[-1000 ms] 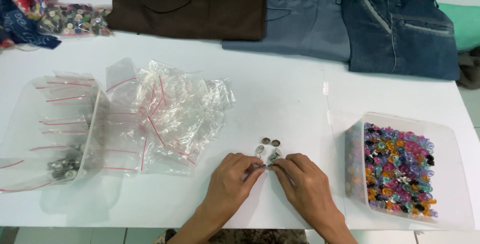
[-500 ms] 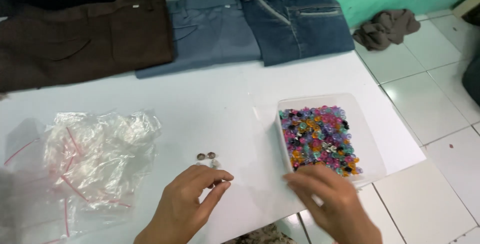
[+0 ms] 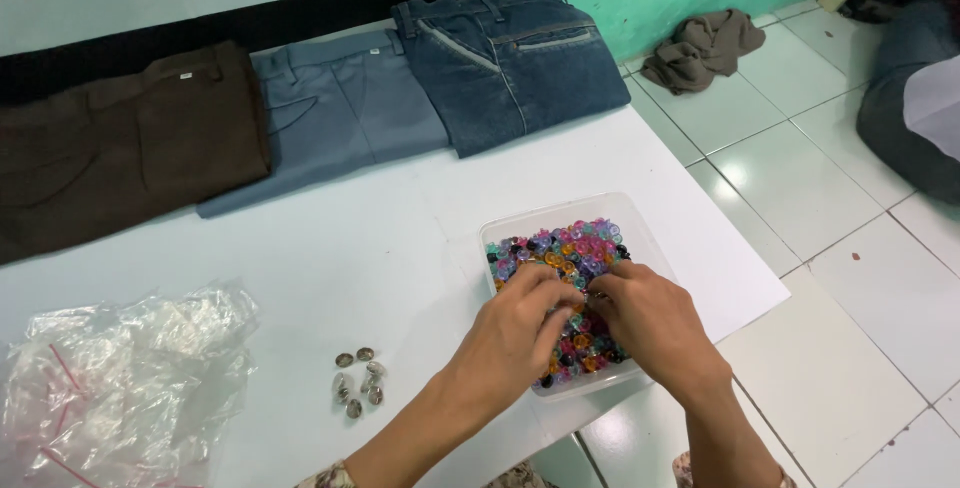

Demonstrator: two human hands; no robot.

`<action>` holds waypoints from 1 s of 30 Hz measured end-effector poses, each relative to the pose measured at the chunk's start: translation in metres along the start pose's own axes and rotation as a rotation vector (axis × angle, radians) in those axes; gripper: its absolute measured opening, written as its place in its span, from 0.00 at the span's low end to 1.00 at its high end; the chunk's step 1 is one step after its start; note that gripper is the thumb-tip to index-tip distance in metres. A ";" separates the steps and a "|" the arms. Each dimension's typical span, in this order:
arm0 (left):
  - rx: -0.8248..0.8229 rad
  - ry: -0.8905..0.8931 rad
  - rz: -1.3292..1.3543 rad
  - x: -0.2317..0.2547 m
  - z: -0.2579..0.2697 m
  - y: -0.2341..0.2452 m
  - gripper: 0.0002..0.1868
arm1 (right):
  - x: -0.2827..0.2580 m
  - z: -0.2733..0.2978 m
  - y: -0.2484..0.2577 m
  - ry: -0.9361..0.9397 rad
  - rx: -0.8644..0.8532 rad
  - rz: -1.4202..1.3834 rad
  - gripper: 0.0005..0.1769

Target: Sorting colorful buttons and metal studs from containers and placing them into small plastic bags

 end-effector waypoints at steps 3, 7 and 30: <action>0.053 0.040 0.018 -0.007 -0.011 0.001 0.13 | -0.004 -0.004 0.003 0.023 -0.031 -0.009 0.09; 0.013 0.125 0.055 -0.010 -0.012 0.004 0.14 | -0.002 -0.002 -0.001 0.019 -0.068 -0.002 0.09; -0.036 0.510 0.284 -0.005 -0.012 0.023 0.07 | -0.008 -0.004 0.024 0.113 0.239 -0.163 0.10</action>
Point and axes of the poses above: each hand's wrist, its own z-axis away from the middle knuckle, its own y-axis out of the back of the hand, x = y × z, the point moved 4 cm from there along -z, towards the middle knuckle, and after that the axes turned 6 degrees about y, right-handed, at the moved point
